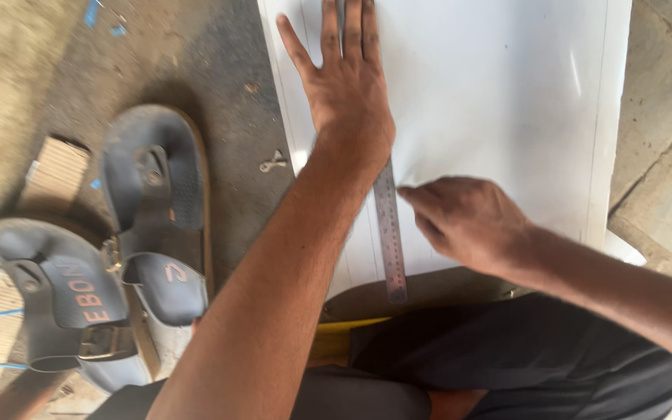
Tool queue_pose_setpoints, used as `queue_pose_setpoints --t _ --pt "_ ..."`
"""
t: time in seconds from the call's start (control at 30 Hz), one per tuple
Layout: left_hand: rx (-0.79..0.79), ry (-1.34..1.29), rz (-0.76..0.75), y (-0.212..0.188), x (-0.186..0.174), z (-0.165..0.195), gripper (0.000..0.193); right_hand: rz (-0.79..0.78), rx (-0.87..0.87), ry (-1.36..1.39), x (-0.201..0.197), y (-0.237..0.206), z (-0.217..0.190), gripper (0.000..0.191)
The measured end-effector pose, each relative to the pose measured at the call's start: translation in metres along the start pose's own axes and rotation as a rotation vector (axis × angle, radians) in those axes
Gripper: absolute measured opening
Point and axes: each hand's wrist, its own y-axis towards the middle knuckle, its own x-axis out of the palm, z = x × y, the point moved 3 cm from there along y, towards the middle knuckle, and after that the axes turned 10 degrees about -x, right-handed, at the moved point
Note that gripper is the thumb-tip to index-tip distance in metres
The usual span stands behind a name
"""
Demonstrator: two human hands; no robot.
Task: The person uses a ruler and a utility knife to cut straight lines on a large white sheet. They repeatedly reposition the ruler and score the sheet along its length, creating multiple parallel cuts.
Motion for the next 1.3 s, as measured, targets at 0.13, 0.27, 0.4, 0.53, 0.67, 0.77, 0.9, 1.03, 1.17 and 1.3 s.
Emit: queue_pose_setpoints --t 0.13,0.27,0.4,0.53,0.67,0.77,0.9,1.03,1.17,1.3 --pt "-0.02 0.044 -0.049 0.006 0.007 0.003 0.113 -0.095 -0.031 -0.005 0.019 -0.029 -0.021 0.026" --pt "-0.014 0.046 -0.06 0.006 0.012 0.005 0.115 -0.208 -0.064 0.012 0.032 -0.052 -0.042 0.025" --pt "-0.018 0.041 -0.045 0.006 0.014 0.006 0.114 -0.433 -0.021 0.083 0.041 -0.07 -0.053 0.035" --pt "-0.026 0.049 -0.03 0.008 0.016 0.008 0.112 -0.381 -0.047 0.086 0.043 -0.076 -0.057 0.032" --pt "-0.035 0.053 -0.006 0.009 0.016 0.009 0.11 -0.388 -0.036 0.102 0.044 -0.078 -0.058 0.033" --pt "-0.025 0.061 -0.04 0.009 0.015 0.009 0.112 -0.294 0.026 0.2 0.043 -0.071 -0.053 0.024" --pt "-0.02 0.066 -0.051 0.008 0.013 0.008 0.112 -0.356 0.326 0.429 0.041 -0.056 -0.033 0.021" --pt "-0.008 0.058 -0.079 0.007 0.013 0.008 0.115 -0.254 0.398 0.464 0.026 -0.031 -0.006 0.016" --pt "-0.014 0.045 -0.023 0.006 0.014 0.01 0.11 -0.191 0.489 0.433 0.012 -0.019 0.013 0.016" --pt "-0.028 0.082 -0.019 0.008 0.016 0.011 0.114 -0.065 0.328 0.36 0.007 -0.016 0.007 0.014"
